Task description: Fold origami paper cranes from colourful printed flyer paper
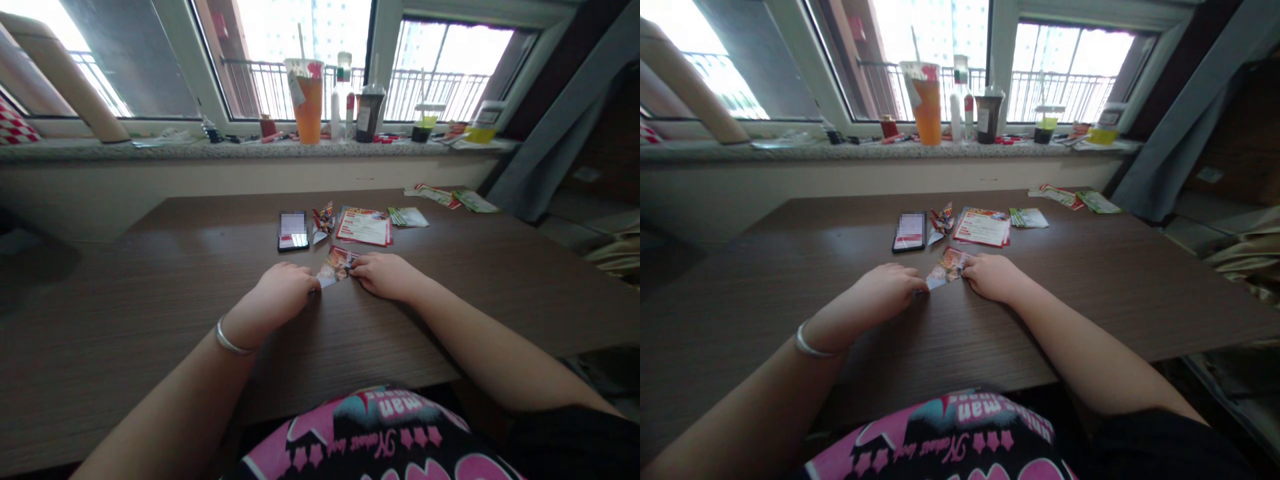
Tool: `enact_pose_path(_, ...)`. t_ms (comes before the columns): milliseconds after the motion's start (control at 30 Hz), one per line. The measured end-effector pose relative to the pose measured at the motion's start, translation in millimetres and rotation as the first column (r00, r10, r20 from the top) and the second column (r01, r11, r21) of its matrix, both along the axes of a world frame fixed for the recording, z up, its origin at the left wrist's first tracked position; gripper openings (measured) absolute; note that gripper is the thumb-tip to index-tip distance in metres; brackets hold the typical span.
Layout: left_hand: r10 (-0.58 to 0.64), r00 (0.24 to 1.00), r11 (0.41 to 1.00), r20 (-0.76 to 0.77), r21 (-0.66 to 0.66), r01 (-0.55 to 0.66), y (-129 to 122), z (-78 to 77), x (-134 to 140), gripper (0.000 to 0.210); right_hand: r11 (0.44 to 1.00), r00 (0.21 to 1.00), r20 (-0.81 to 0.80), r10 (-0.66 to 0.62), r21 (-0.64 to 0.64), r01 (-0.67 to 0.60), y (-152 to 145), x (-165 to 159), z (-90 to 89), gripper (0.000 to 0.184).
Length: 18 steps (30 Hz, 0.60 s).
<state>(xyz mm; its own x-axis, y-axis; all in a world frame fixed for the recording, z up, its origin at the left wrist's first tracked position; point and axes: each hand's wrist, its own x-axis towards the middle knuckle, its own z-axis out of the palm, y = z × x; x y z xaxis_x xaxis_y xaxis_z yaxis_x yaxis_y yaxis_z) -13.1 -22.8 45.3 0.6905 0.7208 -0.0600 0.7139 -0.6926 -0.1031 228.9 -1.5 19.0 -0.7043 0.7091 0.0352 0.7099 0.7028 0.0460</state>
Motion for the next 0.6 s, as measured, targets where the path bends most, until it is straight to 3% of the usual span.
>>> enact_pose_path(600,0.060,0.997,0.998,-0.042,-0.034,-0.061,-1.4,6.6,-6.0,0.031,1.000,0.999,-0.037,0.001,-0.002,-0.001,0.0,1.7,0.2,0.031)
